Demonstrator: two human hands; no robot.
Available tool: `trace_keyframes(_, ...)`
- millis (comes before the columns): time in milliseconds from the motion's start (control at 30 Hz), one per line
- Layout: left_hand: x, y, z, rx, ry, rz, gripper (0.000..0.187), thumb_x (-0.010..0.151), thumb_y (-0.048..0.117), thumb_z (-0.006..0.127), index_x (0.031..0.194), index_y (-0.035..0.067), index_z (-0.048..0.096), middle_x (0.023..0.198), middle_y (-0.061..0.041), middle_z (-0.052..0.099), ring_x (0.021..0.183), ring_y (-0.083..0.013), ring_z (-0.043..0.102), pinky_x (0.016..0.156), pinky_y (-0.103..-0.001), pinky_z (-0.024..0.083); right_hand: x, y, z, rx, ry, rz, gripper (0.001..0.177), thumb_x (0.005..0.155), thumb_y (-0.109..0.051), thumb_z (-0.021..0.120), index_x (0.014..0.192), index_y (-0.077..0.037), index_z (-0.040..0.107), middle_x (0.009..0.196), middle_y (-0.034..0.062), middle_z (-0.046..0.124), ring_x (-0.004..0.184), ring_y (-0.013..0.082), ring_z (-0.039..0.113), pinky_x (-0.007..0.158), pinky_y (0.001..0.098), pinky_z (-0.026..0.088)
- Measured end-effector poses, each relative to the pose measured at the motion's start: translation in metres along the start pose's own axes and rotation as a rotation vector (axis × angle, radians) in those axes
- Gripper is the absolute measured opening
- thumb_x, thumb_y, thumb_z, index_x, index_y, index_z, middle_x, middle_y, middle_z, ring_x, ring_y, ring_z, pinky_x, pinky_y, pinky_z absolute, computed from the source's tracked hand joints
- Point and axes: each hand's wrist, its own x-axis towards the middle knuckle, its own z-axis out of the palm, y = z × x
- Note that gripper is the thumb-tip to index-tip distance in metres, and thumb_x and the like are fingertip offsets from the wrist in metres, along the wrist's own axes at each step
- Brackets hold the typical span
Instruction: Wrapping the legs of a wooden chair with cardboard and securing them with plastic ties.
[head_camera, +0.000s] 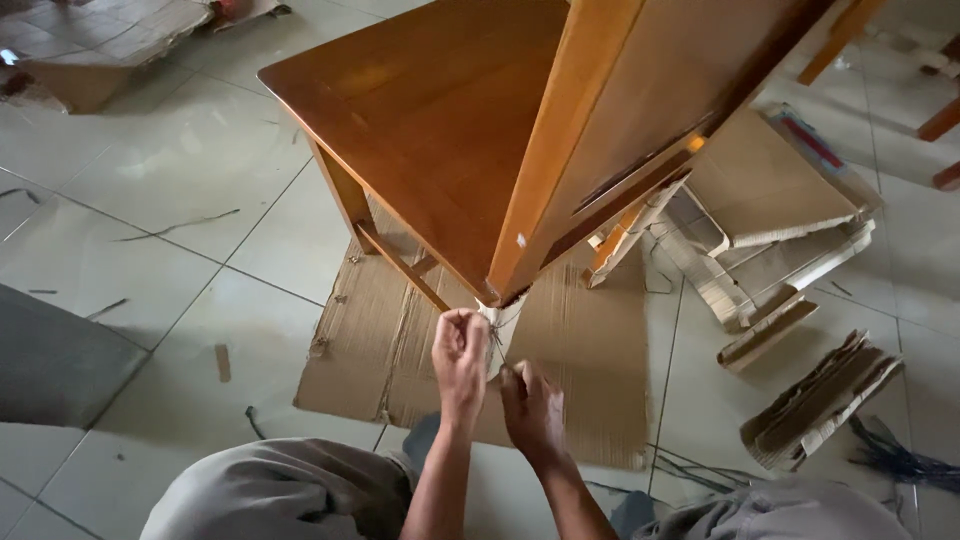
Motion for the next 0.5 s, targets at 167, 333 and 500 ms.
trace_keyframes(167, -0.016, -0.024, -0.008, 0.138, 0.02, -0.052, 0.019, 0.089, 0.002, 0.077, 0.102, 0.005, 0.064, 0.088, -0.002, 0.066, 0.074, -0.0089, 0.056, 0.067, -0.023, 0.048, -0.002, -0.008, -0.006, -0.005, -0.013, 0.099, 0.019, 0.094, -0.027, 0.064, 0.086, -0.009, 0.064, 0.063, 0.0082, 0.067, 0.047, 0.0227, 0.056, 0.05, 0.039, 0.048)
trace_keyframes(333, -0.024, -0.033, -0.01, 0.096, 0.082, -0.119, 0.011, 0.09, 0.003, 0.076, 0.097, 0.002, 0.067, 0.082, -0.002, 0.065, 0.071, -0.0092, 0.055, 0.065, -0.023, 0.046, -0.003, 0.0, -0.008, -0.009, -0.014, 0.1, 0.004, 0.089, -0.011, 0.068, 0.088, -0.008, 0.069, 0.073, 0.0055, 0.075, 0.053, 0.0212, 0.064, 0.054, 0.0368, 0.052)
trace_keyframes(500, -0.037, -0.059, -0.013, 0.261, 0.075, -0.099, 0.011, 0.091, 0.009, 0.076, 0.099, 0.007, 0.069, 0.089, -0.005, 0.076, 0.075, -0.0114, 0.066, 0.068, -0.025, 0.056, -0.012, 0.048, 0.003, 0.013, -0.029, 0.097, 0.006, 0.092, -0.014, 0.068, 0.087, -0.01, 0.067, 0.07, 0.0023, 0.07, 0.05, 0.0112, 0.055, 0.044, 0.0286, 0.046)
